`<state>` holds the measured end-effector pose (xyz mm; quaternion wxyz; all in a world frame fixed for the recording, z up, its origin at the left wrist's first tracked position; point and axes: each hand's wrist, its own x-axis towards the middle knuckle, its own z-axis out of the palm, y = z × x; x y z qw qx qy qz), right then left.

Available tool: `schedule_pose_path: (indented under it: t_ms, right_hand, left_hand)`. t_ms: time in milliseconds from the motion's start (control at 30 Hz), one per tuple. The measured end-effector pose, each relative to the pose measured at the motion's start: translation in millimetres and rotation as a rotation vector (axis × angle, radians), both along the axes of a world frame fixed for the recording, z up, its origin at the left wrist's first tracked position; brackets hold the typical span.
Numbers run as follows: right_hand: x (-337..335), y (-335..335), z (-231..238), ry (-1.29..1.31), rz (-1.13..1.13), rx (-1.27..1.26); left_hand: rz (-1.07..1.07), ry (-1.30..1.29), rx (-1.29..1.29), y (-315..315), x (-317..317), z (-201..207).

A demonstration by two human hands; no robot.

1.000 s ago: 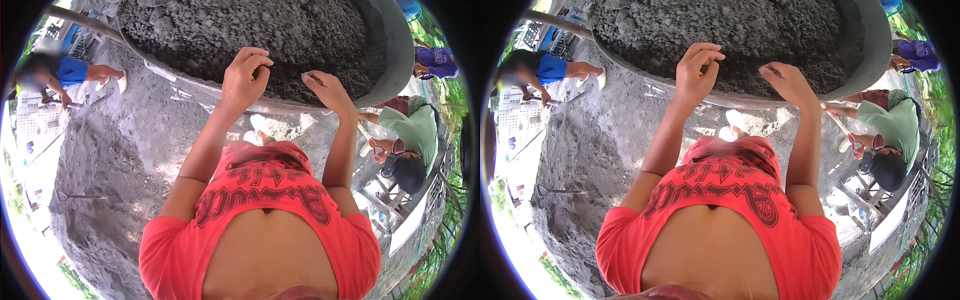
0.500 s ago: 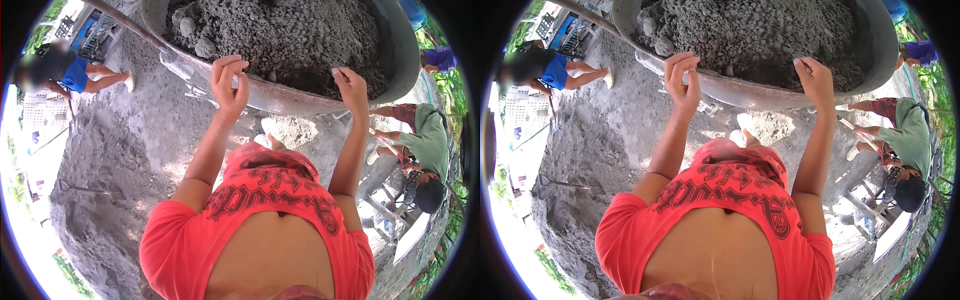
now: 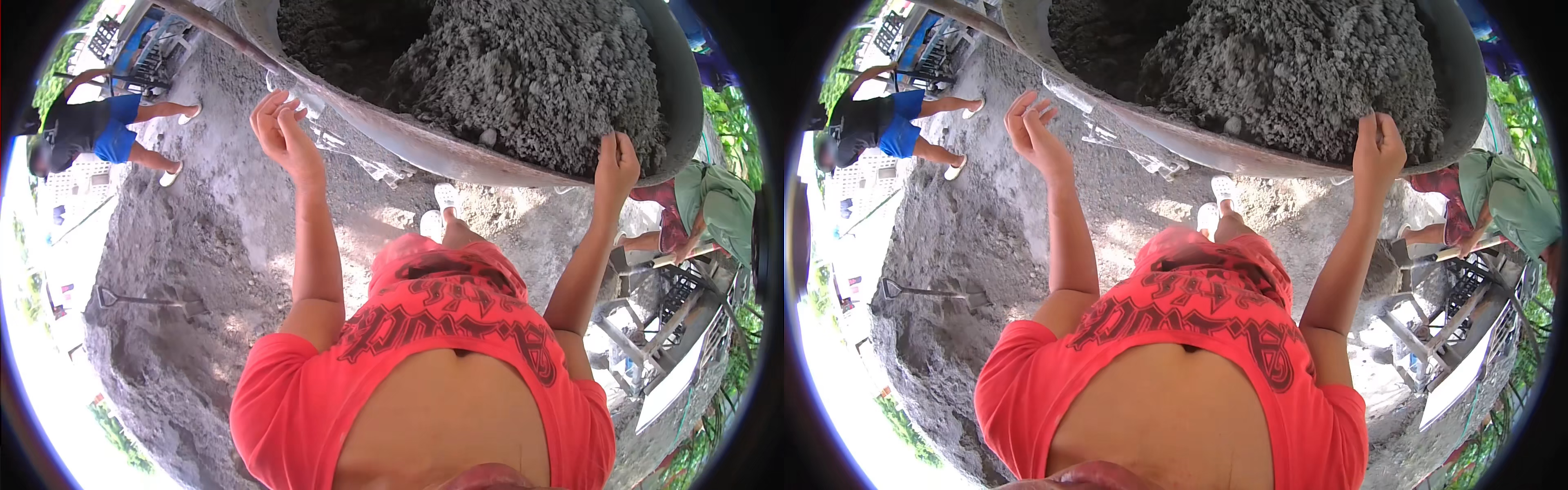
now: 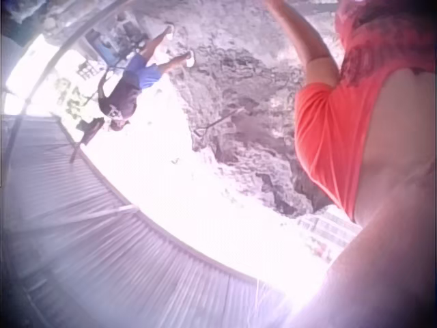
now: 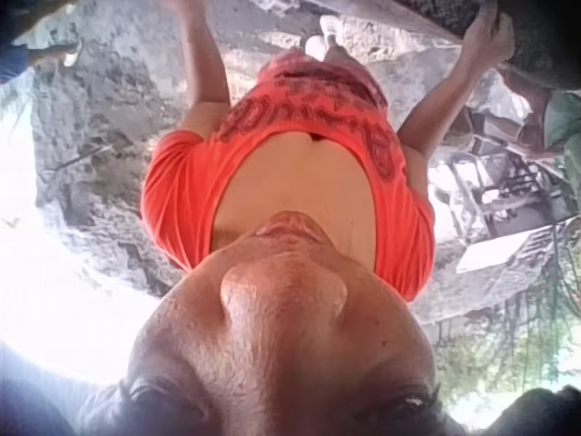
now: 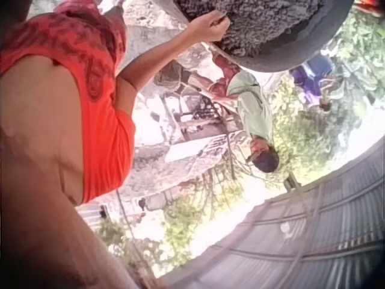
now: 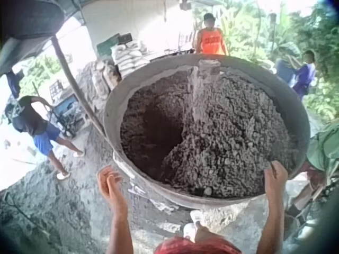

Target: Mixing cement and aggregate in a manual mixer by hand and assisting others.

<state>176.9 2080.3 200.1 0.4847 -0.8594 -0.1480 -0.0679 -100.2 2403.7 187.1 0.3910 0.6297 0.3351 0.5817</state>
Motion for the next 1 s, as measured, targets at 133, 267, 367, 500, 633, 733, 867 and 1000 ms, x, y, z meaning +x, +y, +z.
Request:
schedule_pose_path:
  t_ms: [133, 267, 367, 500, 633, 733, 867, 1000]
  right_hand:
    - [-8.3, 7.9, 2.5, -0.142, 0.013, -0.052]
    - [-19.8, 33.6, 26.7, -0.151, 0.171, -0.197]
    - [-18.6, 89.7, 64.6, -0.236, 0.554, -0.186]
    - [2.5, 186.8, 46.5, -0.063, 1.165, -0.277]
    - [3.9, 283.3, -50.7, -0.086, 1.433, -0.568]
    - [-12.7, 342.1, -138.6, -0.139, 1.533, -0.592]
    - [-65.1, 388.7, -181.0, -0.053, 1.599, -0.767]
    - [-91.7, 385.9, -157.4, 0.034, 1.399, -0.944]
  left_hand:
    - [0.039, 0.012, 0.006, 14.0, 8.2, -2.3]
    - [-0.097, 0.083, 0.042, 43.5, 29.5, 11.4]
    - [-0.200, 0.184, 0.065, 69.3, 54.8, 21.0]
    - [-0.187, 0.740, 0.139, 95.1, 74.3, 3.8]
    - [-0.127, 1.101, 0.042, 95.5, 87.6, 3.2]
    - [-0.185, 1.206, 0.085, 103.7, 95.5, 2.7]
    - [-0.440, 1.441, 0.182, 172.0, 95.7, -22.3]
    - [-0.841, 2.058, -0.013, 208.7, 144.7, -33.8]
